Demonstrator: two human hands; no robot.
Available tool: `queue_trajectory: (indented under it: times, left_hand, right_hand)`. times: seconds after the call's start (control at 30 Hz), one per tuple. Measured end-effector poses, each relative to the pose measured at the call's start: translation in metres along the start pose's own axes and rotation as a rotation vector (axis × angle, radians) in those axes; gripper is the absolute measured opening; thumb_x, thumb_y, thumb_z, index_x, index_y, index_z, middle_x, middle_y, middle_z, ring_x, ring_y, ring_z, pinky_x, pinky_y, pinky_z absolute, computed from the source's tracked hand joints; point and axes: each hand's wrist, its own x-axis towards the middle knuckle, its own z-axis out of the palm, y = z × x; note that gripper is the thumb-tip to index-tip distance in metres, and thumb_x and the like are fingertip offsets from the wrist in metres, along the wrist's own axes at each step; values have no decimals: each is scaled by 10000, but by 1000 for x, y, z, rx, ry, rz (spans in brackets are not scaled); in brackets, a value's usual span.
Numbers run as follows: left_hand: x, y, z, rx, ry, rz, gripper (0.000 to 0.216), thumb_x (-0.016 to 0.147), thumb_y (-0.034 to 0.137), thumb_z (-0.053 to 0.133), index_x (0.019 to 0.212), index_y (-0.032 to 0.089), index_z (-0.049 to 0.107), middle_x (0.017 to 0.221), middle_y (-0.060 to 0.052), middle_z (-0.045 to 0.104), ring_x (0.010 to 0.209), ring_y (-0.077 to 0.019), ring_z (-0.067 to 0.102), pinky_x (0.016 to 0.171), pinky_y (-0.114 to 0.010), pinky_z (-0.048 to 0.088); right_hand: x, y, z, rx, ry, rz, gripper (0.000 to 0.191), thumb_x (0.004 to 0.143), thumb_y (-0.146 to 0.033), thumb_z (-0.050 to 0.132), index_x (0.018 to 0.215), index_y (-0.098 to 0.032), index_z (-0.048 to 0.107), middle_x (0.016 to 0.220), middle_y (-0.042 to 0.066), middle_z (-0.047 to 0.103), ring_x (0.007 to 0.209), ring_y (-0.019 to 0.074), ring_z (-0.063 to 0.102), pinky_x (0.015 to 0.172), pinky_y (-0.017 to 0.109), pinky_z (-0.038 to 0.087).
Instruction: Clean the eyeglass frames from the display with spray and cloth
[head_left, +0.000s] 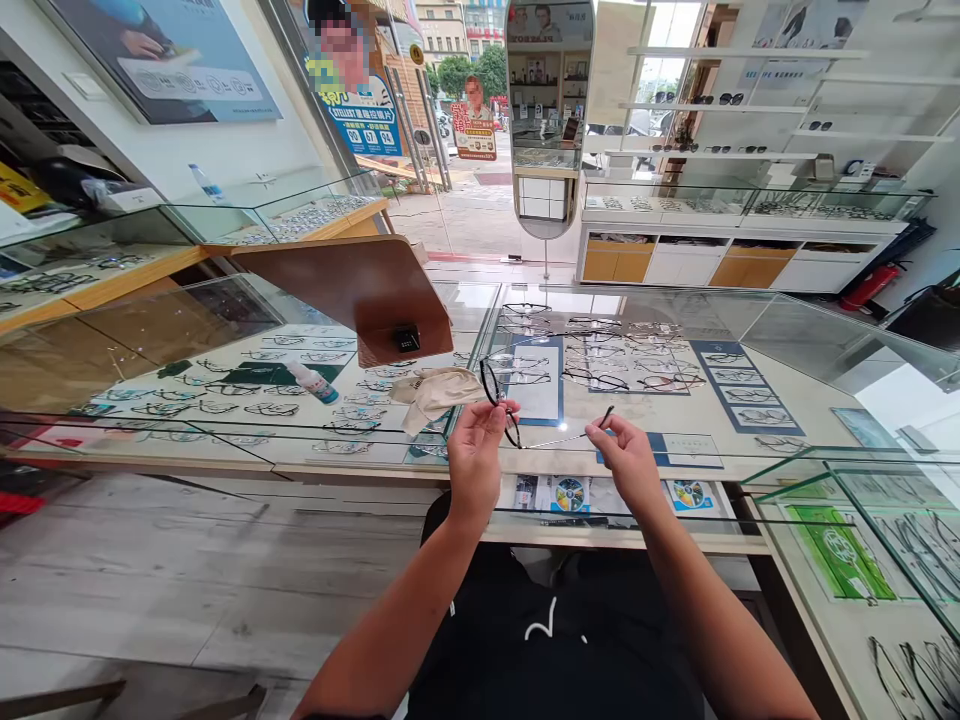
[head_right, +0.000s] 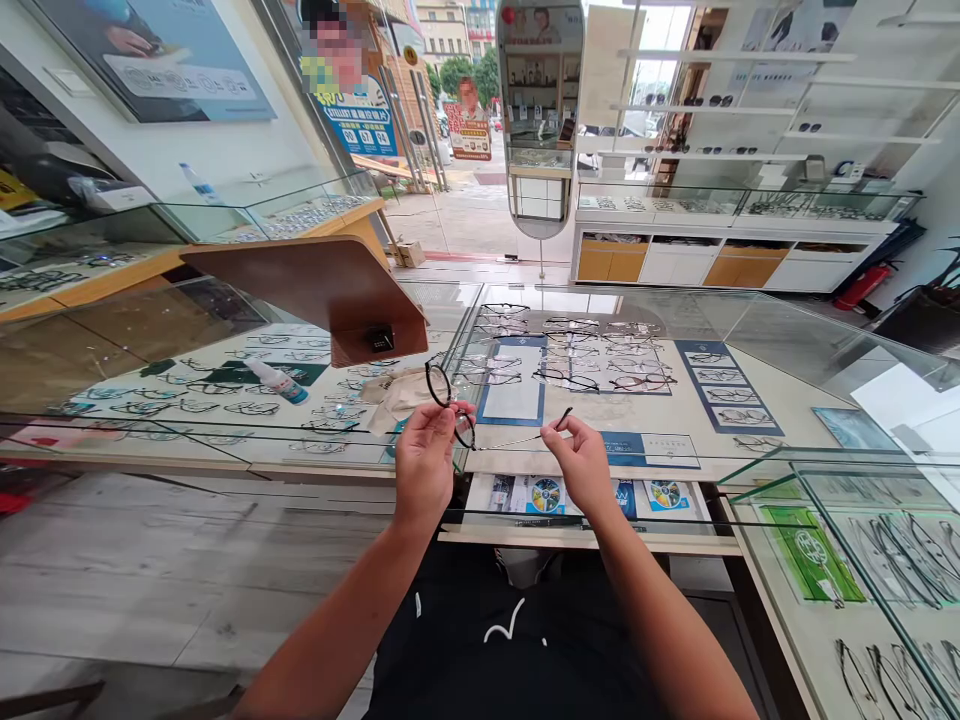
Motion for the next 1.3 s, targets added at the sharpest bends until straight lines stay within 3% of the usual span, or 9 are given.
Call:
queue_trajectory:
  times: [0.2, 0.37, 0.43, 0.5, 0.57, 0.67, 0.8, 1.1, 1.3]
  left_hand:
    - [-1, 1, -2, 121, -54, 66, 295, 941, 493, 845, 1001, 214, 767, 1059, -84, 813, 1071, -225, 782, 984, -358, 620]
    - [-5, 7, 4, 193, -142, 56, 298, 911, 499, 864, 935, 220, 761, 1110, -93, 773, 1110, -249, 768, 975, -369, 625]
    - [-8, 7, 9, 209, -214, 30, 289, 910, 496, 861, 905, 222, 769, 1149, -99, 759, 1122, -246, 753, 964, -359, 624]
    - [-13, 5, 13, 196, -276, -9, 265, 910, 477, 861, 897, 226, 778, 1177, -101, 751, 1155, -249, 742, 981, -362, 620]
    - [-17, 3, 15, 158, -328, -68, 245, 894, 458, 876, 901, 230, 787, 1214, -104, 749, 1209, -263, 730, 1011, -378, 616]
    - [-19, 1, 16, 112, -391, -152, 231, 873, 440, 893, 894, 229, 800, 1286, -115, 750, 1276, -288, 710, 1055, -413, 607]
    - [-18, 3, 16, 76, -395, -179, 205, 842, 421, 913, 889, 240, 831, 1310, -112, 762, 1344, -308, 686, 1117, -452, 589]
    - [-17, 5, 15, 113, -378, -213, 213, 799, 456, 942, 883, 265, 898, 1332, -148, 792, 1369, -364, 700, 1133, -527, 606]
    - [-20, 14, 9, 251, -467, -135, 235, 947, 476, 801, 1054, 294, 904, 1427, -137, 754, 1477, -359, 621, 1263, -560, 500]
  right_hand:
    - [-6, 1, -4, -3, 137, -22, 525, 875, -696, 766, 771, -257, 497, 504, -127, 271, 512, 91, 140, 528, 284, 106]
    - [-20, -10, -3, -187, 202, -322, 308, 991, -519, 717, 881, -242, 638, 588, -85, 377, 542, 133, 346, 559, 293, 312]
    - [-25, -16, 3, -327, 143, -458, 189, 989, -422, 728, 1059, -247, 741, 755, -13, 579, 711, 186, 563, 677, 324, 460]
    - [-27, -18, 9, -422, 76, -536, 283, 981, -366, 734, 1250, -282, 762, 1057, 69, 720, 1007, 258, 682, 826, 379, 552]
    - [-26, -16, 13, -449, 22, -561, 372, 995, -343, 724, 1366, -318, 735, 1289, 100, 732, 1221, 297, 680, 944, 430, 587]
    - [-24, -9, 15, -417, -25, -581, 356, 1032, -325, 693, 1387, -334, 722, 1392, 97, 735, 1312, 296, 680, 1088, 489, 574]
    - [-24, -2, 15, -380, -35, -575, 280, 1040, -349, 705, 1313, -322, 760, 1428, 101, 745, 1340, 297, 696, 1158, 512, 547]
    - [-25, -8, 22, -350, -61, -529, 274, 1034, -325, 710, 1298, -288, 773, 1320, 98, 809, 1245, 282, 742, 1099, 473, 590]
    - [-25, -4, 23, -350, -49, -495, 228, 1047, -354, 688, 1241, -276, 780, 1245, 90, 838, 1141, 280, 770, 1027, 453, 611]
